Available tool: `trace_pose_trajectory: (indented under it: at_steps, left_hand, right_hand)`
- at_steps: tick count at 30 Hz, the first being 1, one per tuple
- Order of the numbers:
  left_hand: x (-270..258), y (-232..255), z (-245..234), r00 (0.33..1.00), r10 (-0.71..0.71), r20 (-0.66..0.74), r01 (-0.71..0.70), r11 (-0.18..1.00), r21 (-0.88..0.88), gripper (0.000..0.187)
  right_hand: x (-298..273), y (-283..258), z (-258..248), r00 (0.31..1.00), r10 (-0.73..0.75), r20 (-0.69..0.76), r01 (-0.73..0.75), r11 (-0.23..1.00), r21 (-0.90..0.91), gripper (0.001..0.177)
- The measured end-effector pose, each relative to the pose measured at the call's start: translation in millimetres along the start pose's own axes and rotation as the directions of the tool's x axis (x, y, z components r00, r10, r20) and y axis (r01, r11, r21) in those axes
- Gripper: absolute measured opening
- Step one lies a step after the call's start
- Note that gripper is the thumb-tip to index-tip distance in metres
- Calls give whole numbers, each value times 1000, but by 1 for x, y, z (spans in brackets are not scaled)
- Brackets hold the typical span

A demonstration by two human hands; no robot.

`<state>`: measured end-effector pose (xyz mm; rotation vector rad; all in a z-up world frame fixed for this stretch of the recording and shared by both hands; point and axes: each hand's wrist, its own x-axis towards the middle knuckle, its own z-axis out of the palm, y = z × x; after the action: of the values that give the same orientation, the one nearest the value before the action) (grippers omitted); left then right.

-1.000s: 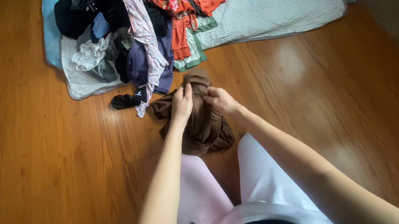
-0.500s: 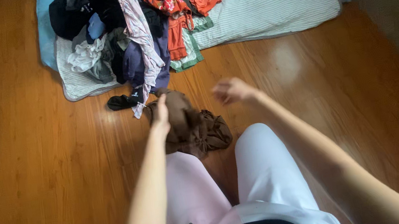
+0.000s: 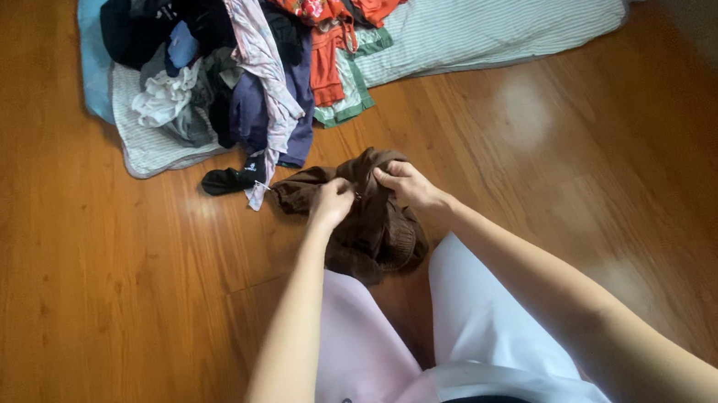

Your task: The person sits on the floor and folds a brown pair of sweatpants, smoothing and aligning the legs before folding them into a compact bundle. They then pick up an orange t-shirt from a pile and fold it by hand.

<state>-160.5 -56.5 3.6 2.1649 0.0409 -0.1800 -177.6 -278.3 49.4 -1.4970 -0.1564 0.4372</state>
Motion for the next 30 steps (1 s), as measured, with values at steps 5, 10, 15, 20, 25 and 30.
trace_pose_trajectory:
  at_steps: [5,10,15,20,25,30]
  left_hand:
    - [-14,32,1,909,-396,129,416,870,-263,52]
    - [-10,26,19,894,-252,371,381,863,-332,48]
    - [4,11,8,946,-322,23,295,831,-471,36]
    - [6,-13,-66,891,-446,-88,218,588,-779,45]
    - [-6,10,-79,977,-160,145,215,729,-650,61]
    - [-16,33,-73,969,23,246,-66,984,168,79]
  right_hand:
    - [-12,-16,-10,998,-5,58,3,1000,25,29]
    - [-7,-21,-6,996,-83,38,68,950,304,27]
    - [0,0,-42,993,-104,-63,117,955,274,29]
    - [-1,3,-94,949,-47,-312,147,941,305,29]
    - [-15,-25,-90,949,77,-305,96,852,515,28]
    - [-16,-48,-66,880,101,-464,2,976,216,30]
